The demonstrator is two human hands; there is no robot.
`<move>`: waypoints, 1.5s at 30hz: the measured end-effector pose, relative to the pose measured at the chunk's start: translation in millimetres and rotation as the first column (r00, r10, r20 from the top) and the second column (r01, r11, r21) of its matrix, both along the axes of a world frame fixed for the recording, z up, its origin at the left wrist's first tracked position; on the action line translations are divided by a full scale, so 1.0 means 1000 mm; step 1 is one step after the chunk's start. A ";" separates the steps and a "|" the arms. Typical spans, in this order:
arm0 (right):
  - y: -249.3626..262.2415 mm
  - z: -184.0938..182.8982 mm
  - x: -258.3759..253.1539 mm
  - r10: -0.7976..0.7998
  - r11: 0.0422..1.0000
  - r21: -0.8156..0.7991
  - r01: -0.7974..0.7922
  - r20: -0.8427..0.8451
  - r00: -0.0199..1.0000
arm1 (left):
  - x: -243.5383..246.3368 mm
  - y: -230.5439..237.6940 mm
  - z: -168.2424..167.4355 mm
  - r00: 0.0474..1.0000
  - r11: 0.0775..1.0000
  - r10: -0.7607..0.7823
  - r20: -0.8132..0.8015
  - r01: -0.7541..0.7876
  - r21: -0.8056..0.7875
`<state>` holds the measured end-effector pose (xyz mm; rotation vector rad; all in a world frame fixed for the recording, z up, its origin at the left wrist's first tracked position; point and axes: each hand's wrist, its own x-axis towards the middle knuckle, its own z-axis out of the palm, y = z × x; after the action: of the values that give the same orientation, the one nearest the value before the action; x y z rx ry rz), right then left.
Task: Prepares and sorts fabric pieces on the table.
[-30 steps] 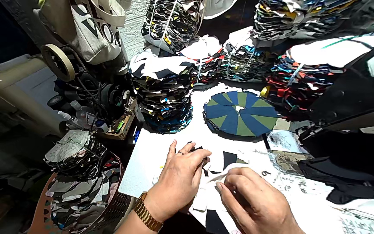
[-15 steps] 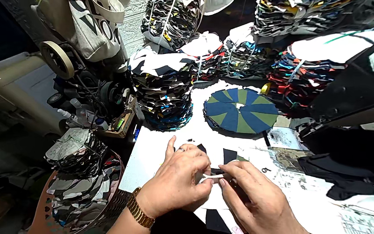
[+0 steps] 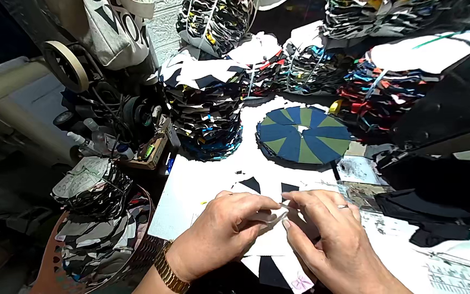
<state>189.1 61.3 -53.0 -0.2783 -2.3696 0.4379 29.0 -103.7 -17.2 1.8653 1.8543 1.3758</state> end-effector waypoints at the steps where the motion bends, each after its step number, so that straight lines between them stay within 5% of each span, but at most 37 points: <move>1: 0.001 0.000 0.000 0.001 1.000 0.001 -0.001 0.004 1.000 | 0.001 0.000 -0.001 0.999 1.000 -0.017 0.032 0.016 0.023; 14: 0.014 0.010 0.015 0.184 0.975 -0.121 -0.186 -0.025 0.983 | 0.011 -0.014 -0.005 0.987 0.987 0.157 -0.018 -0.158 -0.018; 19: 0.013 0.021 0.021 0.265 0.842 -0.463 -0.276 -0.090 0.960 | 0.011 -0.013 -0.002 0.982 0.989 0.141 0.126 -0.144 0.017; 23: 0.007 0.019 0.009 0.106 0.757 -0.615 -0.220 -0.216 0.971 | 0.012 -0.003 -0.007 0.949 0.969 0.219 0.227 -0.239 0.066; 29: -0.001 0.006 0.000 -0.095 0.974 -0.212 0.083 -0.046 0.994 | 0.014 0.006 -0.022 0.897 0.893 0.439 -0.048 -0.442 -0.085; 40: -0.002 0.011 0.004 -0.149 0.976 -0.164 0.143 -0.025 0.988 | 0.016 0.008 -0.016 0.890 0.896 0.434 -0.141 -0.443 -0.037; 45: -0.001 0.008 0.007 -0.211 0.977 0.027 0.210 0.067 0.975 | 0.018 0.013 -0.018 0.822 0.858 0.469 -0.324 -0.511 -0.057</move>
<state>195.7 60.8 -45.3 -0.5378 -2.3787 0.3078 47.0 -91.1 -35.4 1.6616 2.6588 1.0752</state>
